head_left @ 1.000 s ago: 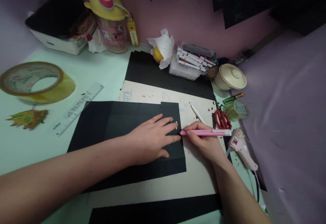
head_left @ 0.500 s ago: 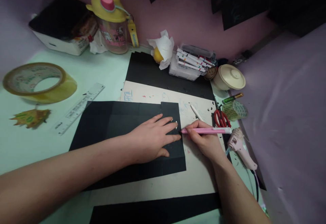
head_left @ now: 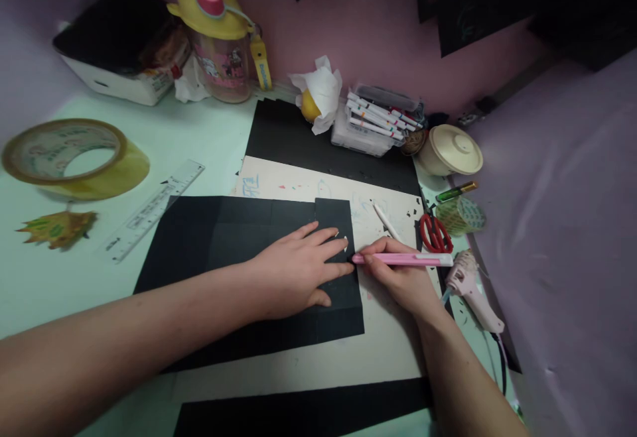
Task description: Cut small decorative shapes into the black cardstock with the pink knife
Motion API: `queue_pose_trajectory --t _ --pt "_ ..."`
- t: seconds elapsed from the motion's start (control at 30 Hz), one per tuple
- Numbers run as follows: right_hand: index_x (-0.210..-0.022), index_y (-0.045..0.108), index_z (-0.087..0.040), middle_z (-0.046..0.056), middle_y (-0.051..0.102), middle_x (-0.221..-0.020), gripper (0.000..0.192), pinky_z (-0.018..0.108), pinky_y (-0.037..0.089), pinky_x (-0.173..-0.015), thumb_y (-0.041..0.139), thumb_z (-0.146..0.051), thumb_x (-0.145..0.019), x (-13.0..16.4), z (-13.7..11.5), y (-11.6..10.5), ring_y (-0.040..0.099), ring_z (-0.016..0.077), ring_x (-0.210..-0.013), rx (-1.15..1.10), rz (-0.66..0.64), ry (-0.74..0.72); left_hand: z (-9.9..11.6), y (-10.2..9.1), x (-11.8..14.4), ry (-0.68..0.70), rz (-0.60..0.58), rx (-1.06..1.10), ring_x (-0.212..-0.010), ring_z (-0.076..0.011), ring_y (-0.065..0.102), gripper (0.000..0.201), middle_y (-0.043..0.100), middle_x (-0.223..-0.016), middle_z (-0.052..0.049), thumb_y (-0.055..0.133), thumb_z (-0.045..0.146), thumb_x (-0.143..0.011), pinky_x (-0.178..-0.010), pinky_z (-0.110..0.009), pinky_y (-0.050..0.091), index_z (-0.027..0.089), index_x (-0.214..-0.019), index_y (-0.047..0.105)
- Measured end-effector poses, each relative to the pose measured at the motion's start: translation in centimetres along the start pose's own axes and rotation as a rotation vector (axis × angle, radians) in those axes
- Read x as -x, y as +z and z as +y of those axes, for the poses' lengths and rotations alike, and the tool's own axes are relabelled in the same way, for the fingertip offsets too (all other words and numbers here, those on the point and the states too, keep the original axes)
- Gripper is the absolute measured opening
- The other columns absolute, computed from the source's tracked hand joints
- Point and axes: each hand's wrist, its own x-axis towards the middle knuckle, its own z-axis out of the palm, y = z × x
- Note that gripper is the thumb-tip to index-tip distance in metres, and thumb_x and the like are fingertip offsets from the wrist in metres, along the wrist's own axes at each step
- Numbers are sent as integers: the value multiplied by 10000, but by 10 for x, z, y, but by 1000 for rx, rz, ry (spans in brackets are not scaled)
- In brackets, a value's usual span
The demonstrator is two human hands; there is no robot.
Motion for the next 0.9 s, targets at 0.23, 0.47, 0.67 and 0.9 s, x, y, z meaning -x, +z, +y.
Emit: queue_pose_trajectory --t 0.23,0.47,0.67,0.9 --pt "-799 661 -199 43 742 -821 140 278 495 -657 620 -324 -845 -1 4 1 664 182 -738 9 60 0 0 0 0 -3 1 5 -1420 -317 275 599 391 -1504 -65 632 489 -860 -1162 -499 165 318 -1407 458" --pt "-784 656 -199 26 717 -782 149 271 477 -656 615 -324 -854 -3 7 -1 640 168 -708 22 83 -26 2 -4 0 -14 -47 -7 -1426 -318 262 601 368 -1517 -74 606 494 -876 -1163 -505 169 312 -1424 438" --pt "-776 652 -201 22 710 -773 148 268 464 -649 614 -320 -855 -3 7 -1 629 166 -705 15 82 -18 1 -3 0 -11 -35 -18 -1427 -313 257 603 370 -1517 -69 603 500 -875 -1165 -500 168 321 -1425 432" --pt "-780 656 -197 23 710 -777 137 263 468 -648 610 -303 -854 -3 6 -2 630 161 -704 31 86 -26 0 -2 0 -2 -17 2 -1421 -328 267 601 382 -1507 -82 617 490 -870 -1157 -517 177 305 -1417 450"
